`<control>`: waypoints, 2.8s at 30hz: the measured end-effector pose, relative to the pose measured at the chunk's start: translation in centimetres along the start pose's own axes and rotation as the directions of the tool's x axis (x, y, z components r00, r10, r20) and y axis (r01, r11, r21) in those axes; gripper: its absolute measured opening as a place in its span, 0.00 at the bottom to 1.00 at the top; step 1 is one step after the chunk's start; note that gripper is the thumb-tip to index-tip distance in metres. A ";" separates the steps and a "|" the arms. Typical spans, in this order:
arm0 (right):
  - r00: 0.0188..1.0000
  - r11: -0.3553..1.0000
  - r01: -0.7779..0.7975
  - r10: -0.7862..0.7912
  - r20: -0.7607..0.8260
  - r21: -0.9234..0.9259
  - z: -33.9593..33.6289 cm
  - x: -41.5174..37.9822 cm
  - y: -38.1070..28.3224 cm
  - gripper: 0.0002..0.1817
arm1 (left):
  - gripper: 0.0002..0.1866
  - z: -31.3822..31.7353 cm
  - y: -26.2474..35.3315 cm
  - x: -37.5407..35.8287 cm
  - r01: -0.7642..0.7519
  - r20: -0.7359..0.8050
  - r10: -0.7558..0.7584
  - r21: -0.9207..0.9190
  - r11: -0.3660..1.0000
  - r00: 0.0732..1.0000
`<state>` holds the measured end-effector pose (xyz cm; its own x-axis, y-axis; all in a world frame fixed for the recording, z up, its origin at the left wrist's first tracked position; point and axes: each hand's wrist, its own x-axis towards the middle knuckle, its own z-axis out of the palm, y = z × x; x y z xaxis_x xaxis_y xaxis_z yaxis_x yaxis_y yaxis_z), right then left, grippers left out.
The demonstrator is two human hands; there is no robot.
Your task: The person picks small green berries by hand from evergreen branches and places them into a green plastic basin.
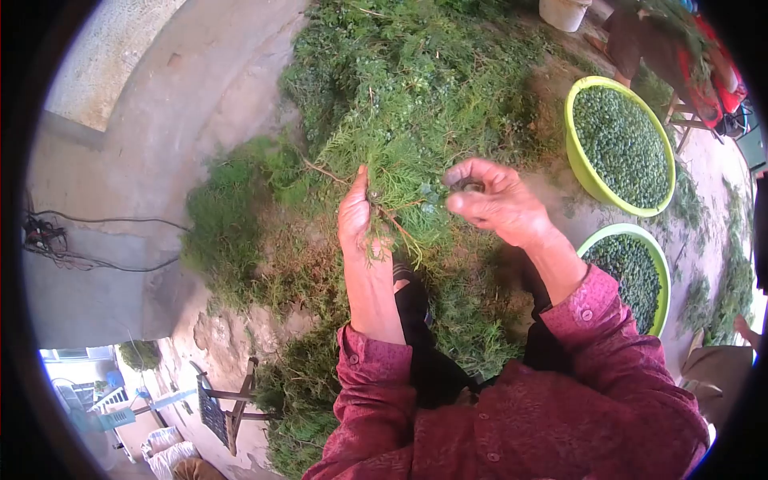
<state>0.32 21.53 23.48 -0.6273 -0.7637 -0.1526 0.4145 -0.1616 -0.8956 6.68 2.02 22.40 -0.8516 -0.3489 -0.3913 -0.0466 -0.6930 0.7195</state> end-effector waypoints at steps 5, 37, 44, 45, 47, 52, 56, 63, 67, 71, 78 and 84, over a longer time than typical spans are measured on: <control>0.961 0.918 0.217 -0.261 -0.092 -0.331 1.4 0.6 1.3 0.23 | 0.16 1.2 -0.8 -0.3 0.034 0.004 -0.034 -0.115 0.993 0.999; 0.955 0.910 0.250 -0.288 -0.069 -0.331 2.1 0.1 0.7 0.13 | 0.14 2.8 -1.9 -0.9 0.115 0.195 -0.068 -0.237 0.965 0.978; 0.780 0.569 0.471 -0.626 0.016 -0.674 1.9 0.6 0.9 0.08 | 0.17 2.3 -1.7 -0.2 0.108 0.091 -0.091 -0.207 0.972 0.992; 0.781 0.571 0.470 -0.625 0.016 -0.673 1.9 0.6 1.0 0.08 | 0.17 2.3 -1.6 -0.2 0.109 0.089 -0.092 -0.207 0.972 0.992; 0.895 0.802 0.375 -0.444 -0.046 -0.465 1.7 0.5 1.2 0.06 | 0.17 2.4 -1.5 -0.4 0.095 0.025 -0.092 -0.169 0.981 0.995; 0.986 0.958 0.168 -0.166 0.027 -0.234 2.3 -0.1 0.9 0.04 | 0.16 0.9 -2.2 0.0 -0.095 -0.002 0.095 -0.069 0.993 0.996; 0.952 0.969 -0.157 0.097 0.291 0.189 1.6 -1.2 -0.6 0.04 | 0.16 0.7 -1.7 -0.3 -0.257 -0.088 0.246 -0.139 0.956 0.965; 0.954 0.661 -0.292 0.144 0.265 0.692 -0.3 -0.3 -0.5 0.13 | 0.13 -0.7 -1.4 -0.2 -0.382 -0.205 0.367 -0.034 0.924 0.907; 0.916 0.561 -0.396 0.179 0.360 0.727 -1.0 0.3 0.6 0.11 | 0.14 -1.3 -1.4 -0.2 -0.223 0.143 0.302 -0.404 0.887 0.942; 0.888 0.475 -0.460 0.234 0.396 0.750 -0.7 0.4 1.4 0.09 | 0.15 0.0 -1.4 -0.4 0.036 0.341 0.238 -0.635 0.772 0.909; 0.988 0.754 -0.144 0.147 0.049 0.641 -1.3 0.6 0.5 0.09 | 0.15 -2.4 -0.9 -0.2 -0.185 0.267 0.312 -0.412 0.892 0.912; 0.996 0.801 -0.082 0.093 0.012 0.593 -2.7 0.4 -0.1 0.09 | 0.22 2.4 1.3 -6.1 -0.503 -0.091 0.521 0.169 0.848 0.848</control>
<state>-1.74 22.93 22.38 -0.5782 -0.7829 -0.2297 0.7743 -0.4376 -0.4572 10.61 4.73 27.12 -0.6991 -0.7150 -0.0093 0.3001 -0.3053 0.9037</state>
